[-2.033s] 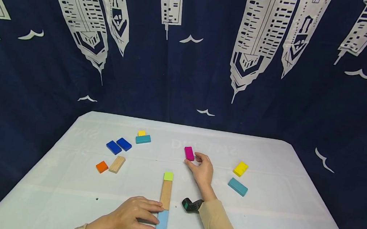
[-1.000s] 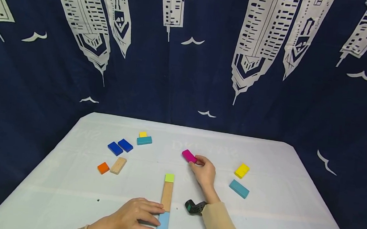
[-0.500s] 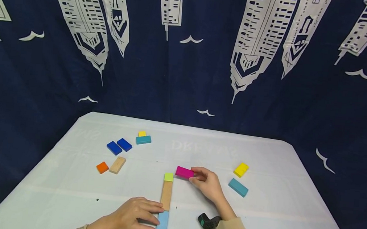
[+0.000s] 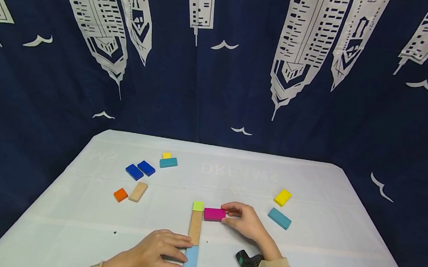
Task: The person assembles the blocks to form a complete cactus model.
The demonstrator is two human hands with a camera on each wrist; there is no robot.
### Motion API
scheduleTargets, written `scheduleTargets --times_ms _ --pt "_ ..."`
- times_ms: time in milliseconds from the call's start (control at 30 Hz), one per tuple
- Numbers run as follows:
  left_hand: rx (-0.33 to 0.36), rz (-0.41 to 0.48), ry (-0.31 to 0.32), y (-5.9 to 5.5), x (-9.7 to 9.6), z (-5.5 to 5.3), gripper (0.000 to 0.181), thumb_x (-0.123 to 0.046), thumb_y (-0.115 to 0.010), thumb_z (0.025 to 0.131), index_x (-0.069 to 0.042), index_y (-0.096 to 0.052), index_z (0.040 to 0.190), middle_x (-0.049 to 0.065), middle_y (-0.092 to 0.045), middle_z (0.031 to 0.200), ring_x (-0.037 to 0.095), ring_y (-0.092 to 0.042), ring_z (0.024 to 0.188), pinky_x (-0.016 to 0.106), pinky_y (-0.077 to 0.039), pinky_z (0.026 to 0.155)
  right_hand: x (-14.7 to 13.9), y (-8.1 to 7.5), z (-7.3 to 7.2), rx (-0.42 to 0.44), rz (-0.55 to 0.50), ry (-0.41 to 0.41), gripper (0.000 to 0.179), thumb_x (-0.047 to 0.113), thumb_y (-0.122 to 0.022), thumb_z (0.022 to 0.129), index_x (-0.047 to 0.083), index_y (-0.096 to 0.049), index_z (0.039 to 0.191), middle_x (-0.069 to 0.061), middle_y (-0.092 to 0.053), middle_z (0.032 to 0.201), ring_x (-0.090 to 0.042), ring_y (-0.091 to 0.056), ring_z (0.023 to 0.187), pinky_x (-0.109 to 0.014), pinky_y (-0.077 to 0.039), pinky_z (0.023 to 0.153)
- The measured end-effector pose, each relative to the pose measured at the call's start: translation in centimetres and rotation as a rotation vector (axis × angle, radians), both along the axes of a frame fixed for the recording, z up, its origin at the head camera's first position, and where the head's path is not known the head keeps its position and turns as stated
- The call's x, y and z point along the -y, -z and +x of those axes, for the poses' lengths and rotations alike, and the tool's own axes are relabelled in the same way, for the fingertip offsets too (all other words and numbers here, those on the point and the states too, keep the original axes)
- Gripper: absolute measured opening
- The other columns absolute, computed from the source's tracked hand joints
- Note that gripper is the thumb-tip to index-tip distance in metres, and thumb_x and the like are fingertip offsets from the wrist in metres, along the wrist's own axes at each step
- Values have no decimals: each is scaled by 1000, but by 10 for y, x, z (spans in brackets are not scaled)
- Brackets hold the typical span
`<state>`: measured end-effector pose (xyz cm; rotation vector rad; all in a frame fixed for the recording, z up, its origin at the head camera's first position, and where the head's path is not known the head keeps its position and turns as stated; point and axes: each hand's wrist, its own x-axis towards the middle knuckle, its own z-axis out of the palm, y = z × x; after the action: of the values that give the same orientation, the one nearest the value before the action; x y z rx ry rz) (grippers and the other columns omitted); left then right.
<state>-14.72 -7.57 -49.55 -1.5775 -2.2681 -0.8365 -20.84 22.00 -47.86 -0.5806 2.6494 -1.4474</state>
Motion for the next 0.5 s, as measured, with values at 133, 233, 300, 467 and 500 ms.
scheduleTargets --times_ms 133,233,300,467,500 --pt "-15 -3 7 -1 0 -1 23 -44 -64 87 -26 -76 95 -9 -64 117 0 -51 116 14 -41 89 -1 -2 0 7 36 -26 31 16 -76 80 7 -67 108 -6 -66 106 -18 -63 92 -26 -50 83" --pt "-24 1 9 -1 0 -2 23 -44 -65 86 -26 -76 95 -9 -64 117 1 -51 116 14 -41 89 0 -4 1 -11 87 -32 30 17 -76 79 9 -67 107 -3 -66 105 -16 -62 91 -29 -50 84" --pt "-18 5 8 -1 0 -2 23 -44 -65 86 -26 -76 95 -9 -64 117 1 -51 116 14 -41 88 1 -5 1 -27 122 -36 30 18 -76 79 11 -68 107 0 -66 104 -16 -61 91 -30 -50 84" --pt "-2 1 3 0 0 -1 24 -45 -64 86 -26 -76 95 -10 -64 117 0 -51 117 14 -41 89 1 -5 1 -23 158 -54 31 20 -78 77 13 -68 106 4 -65 102 -15 -59 91 -30 -49 85" --pt "2 -1 2 0 0 0 24 -45 -64 86 -26 -76 95 -10 -64 117 0 -51 117 14 -41 89 1 -5 1 -18 162 -58 31 20 -78 77 13 -68 106 4 -65 102 -15 -59 91 -30 -49 86"
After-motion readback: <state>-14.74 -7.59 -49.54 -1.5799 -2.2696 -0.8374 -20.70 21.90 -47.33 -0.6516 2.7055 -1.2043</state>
